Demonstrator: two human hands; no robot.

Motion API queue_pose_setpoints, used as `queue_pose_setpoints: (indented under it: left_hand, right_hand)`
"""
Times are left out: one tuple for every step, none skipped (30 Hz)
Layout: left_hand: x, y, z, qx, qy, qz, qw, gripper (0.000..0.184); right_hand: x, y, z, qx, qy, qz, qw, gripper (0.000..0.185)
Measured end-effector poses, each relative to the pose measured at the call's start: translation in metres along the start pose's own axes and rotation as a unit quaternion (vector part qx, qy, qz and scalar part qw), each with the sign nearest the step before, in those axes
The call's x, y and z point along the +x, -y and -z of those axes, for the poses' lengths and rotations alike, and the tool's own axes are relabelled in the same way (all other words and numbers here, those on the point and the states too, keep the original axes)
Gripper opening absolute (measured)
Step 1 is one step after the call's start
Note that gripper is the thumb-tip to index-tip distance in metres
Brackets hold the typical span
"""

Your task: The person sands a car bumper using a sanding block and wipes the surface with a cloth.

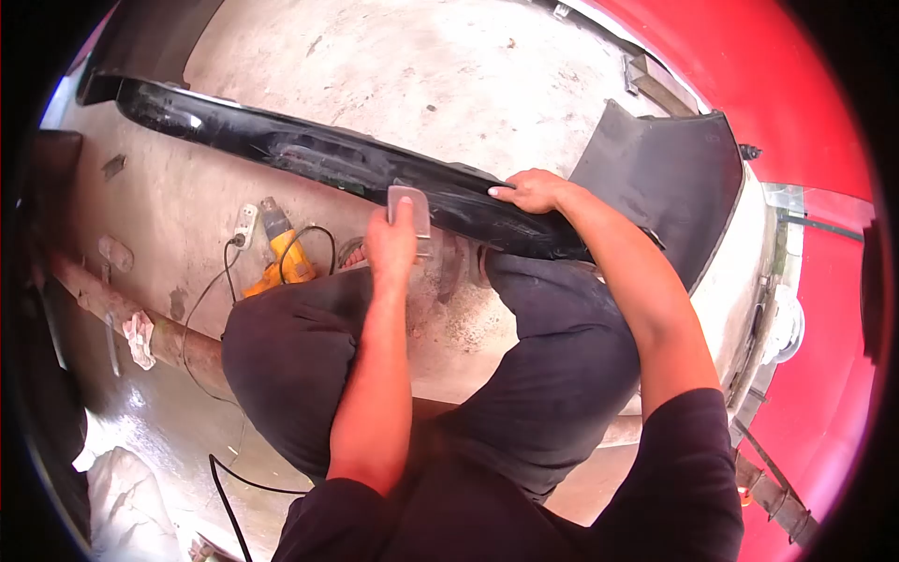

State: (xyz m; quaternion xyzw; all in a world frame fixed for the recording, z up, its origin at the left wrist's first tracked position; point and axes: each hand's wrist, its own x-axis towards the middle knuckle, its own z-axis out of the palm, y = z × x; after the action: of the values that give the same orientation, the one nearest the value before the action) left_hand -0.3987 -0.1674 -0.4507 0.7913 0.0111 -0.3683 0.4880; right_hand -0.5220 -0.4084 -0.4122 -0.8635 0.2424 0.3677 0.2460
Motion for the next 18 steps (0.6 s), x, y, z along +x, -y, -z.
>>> queue_pose_setpoints:
  left_hand:
    - [-0.002, -0.012, 0.005, -0.012, 0.015, 0.031, 0.999, 0.051]
    - [0.001, -0.009, 0.002, -0.011, 0.015, 0.031, 0.999, 0.051]
    - [0.004, -0.002, -0.002, 0.017, 0.015, 0.007, 1.0, 0.051]
    - [0.006, 0.006, -0.005, 0.045, 0.014, -0.017, 0.999, 0.051]
    - [0.006, 0.013, -0.01, 0.045, 0.012, -0.017, 0.999, 0.051]
    - [0.004, 0.018, -0.017, 0.081, 0.01, -0.036, 0.996, 0.051]
    - [0.001, 0.023, -0.022, 0.119, 0.009, -0.052, 0.991, 0.051]
    - [0.001, 0.028, -0.026, 0.118, 0.02, -0.062, 0.991, 0.048]
    - [-0.005, 0.024, -0.027, 0.122, 0.021, -0.06, 0.99, 0.048]
    - [-0.013, 0.012, -0.027, 0.122, 0.031, -0.047, 0.991, 0.048]
    - [-0.017, 0.005, -0.027, 0.12, 0.04, -0.033, 0.991, 0.048]
    - [-0.017, 0.005, -0.028, 0.13, 0.033, -0.043, 0.99, 0.049]
    - [-0.015, 0.006, -0.03, 0.131, 0.03, -0.044, 0.99, 0.049]
    - [-0.013, 0.007, -0.033, 0.135, 0.021, -0.03, 0.99, 0.05]
    - [-0.015, 0.006, -0.036, 0.139, 0.013, -0.014, 0.99, 0.05]
    - [-0.021, -0.004, -0.036, 0.142, 0.017, 0.008, 0.99, 0.052]
    - [-0.018, 0.002, -0.039, 0.142, 0.017, 0.009, 0.99, 0.052]
    - [-0.014, 0.005, -0.043, 0.178, 0.0, -0.015, 0.984, 0.052]
  right_hand:
    - [0.002, -0.001, -0.003, 0.003, 0.0, -0.001, 1.0, 0.069]
    - [0.005, -0.001, -0.003, 0.006, 0.015, 0.002, 1.0, 0.067]
    - [0.004, 0.001, -0.003, 0.009, 0.032, 0.005, 0.999, 0.067]
    - [-0.001, 0.002, -0.005, 0.01, 0.034, 0.006, 0.999, 0.067]
    - [-0.006, 0.003, -0.006, 0.019, 0.003, -0.001, 1.0, 0.067]
    - [-0.008, 0.007, -0.003, 0.029, -0.029, -0.006, 0.999, 0.067]
    - [-0.008, 0.009, -0.002, 0.032, -0.027, -0.002, 0.999, 0.067]
    - [-0.008, 0.01, -0.003, 0.034, -0.04, 0.0, 0.999, 0.066]
    - [-0.008, 0.01, -0.004, 0.036, -0.055, 0.001, 0.998, 0.065]
    - [-0.001, 0.01, -0.007, 0.05, -0.065, 0.0, 0.997, 0.067]
    - [0.005, 0.01, -0.009, 0.051, -0.066, 0.0, 0.997, 0.067]
    - [0.01, 0.015, -0.009, 0.111, -0.086, 0.012, 0.99, 0.068]
    - [0.016, 0.022, -0.009, 0.171, -0.105, 0.025, 0.979, 0.069]
    - [0.021, 0.028, -0.009, 0.169, -0.11, 0.023, 0.979, 0.07]
    - [0.022, 0.036, -0.009, 0.17, -0.108, 0.024, 0.979, 0.07]
    - [0.021, 0.043, -0.007, 0.153, -0.103, -0.003, 0.983, 0.069]
    - [0.018, 0.048, -0.006, 0.136, -0.098, -0.03, 0.985, 0.069]
    - [0.019, 0.05, -0.006, 0.135, -0.097, -0.024, 0.986, 0.068]
